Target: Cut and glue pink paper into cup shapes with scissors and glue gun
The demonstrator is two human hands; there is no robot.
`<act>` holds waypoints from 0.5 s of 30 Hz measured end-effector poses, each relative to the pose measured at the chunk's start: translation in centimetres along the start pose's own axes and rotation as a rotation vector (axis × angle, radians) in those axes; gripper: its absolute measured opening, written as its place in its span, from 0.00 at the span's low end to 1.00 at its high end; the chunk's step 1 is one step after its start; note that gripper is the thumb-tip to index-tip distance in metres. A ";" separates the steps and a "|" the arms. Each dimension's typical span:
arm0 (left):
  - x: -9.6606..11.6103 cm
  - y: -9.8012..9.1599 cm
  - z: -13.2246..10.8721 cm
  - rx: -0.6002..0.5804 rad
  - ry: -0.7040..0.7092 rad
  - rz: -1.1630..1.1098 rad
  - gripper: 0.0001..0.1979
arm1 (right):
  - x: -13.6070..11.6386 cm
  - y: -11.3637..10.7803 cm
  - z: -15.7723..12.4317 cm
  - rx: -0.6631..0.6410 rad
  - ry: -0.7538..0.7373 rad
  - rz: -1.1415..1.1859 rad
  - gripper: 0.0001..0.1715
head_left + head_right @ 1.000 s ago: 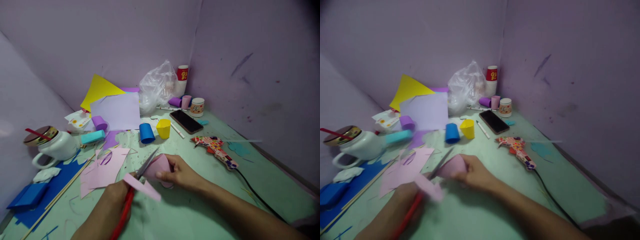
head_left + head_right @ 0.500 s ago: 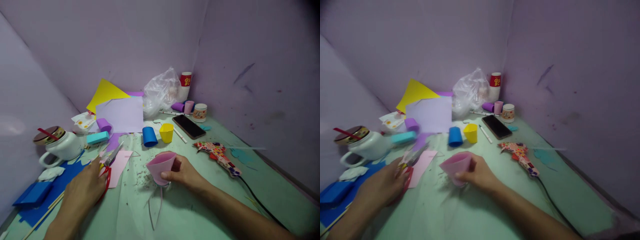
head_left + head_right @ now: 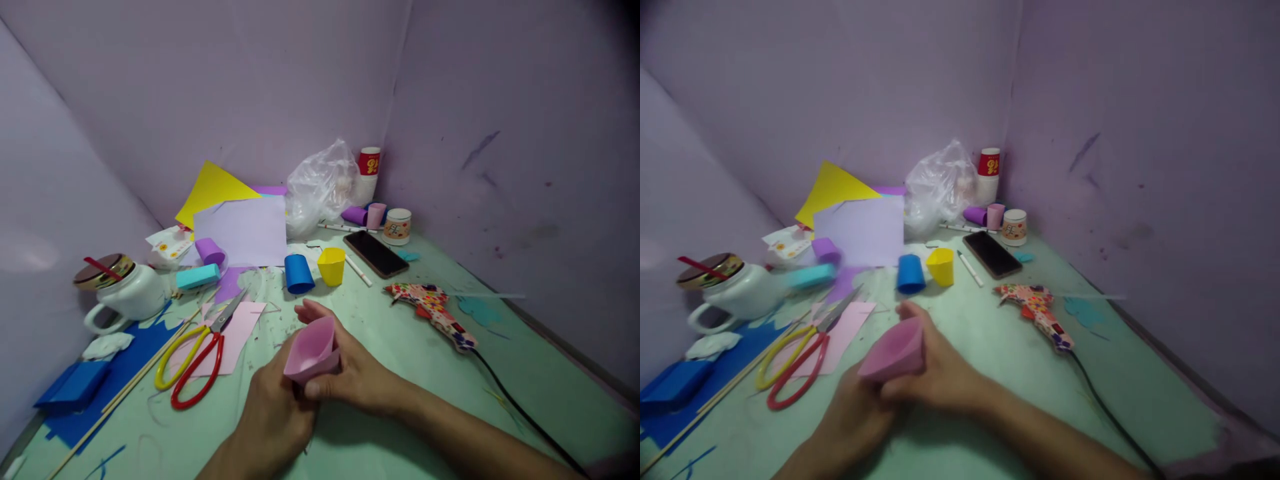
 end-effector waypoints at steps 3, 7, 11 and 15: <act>-0.6 0.4 -0.2 0.186 0.087 0.070 0.25 | -0.1 0.5 0.0 0.185 0.006 -0.025 0.69; -0.9 1.1 -0.4 0.291 0.116 0.143 0.25 | 0.2 1.3 -0.1 0.330 0.000 -0.094 0.72; -0.3 0.9 -0.4 0.176 0.093 0.118 0.25 | -0.1 1.1 -0.3 0.288 -0.055 -0.081 0.57; 0.0 -0.3 -0.2 0.048 0.060 -0.014 0.23 | -0.8 0.0 0.0 0.150 -0.111 -0.101 0.50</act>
Point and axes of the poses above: each hand's wrist, its own z-axis towards the middle knuckle, its own y-axis out of the palm, x = y × z, the point moved 2 cm from there along z, towards the middle knuckle, and after that the axes turned 2 degrees about z, right-handed, at the moved point
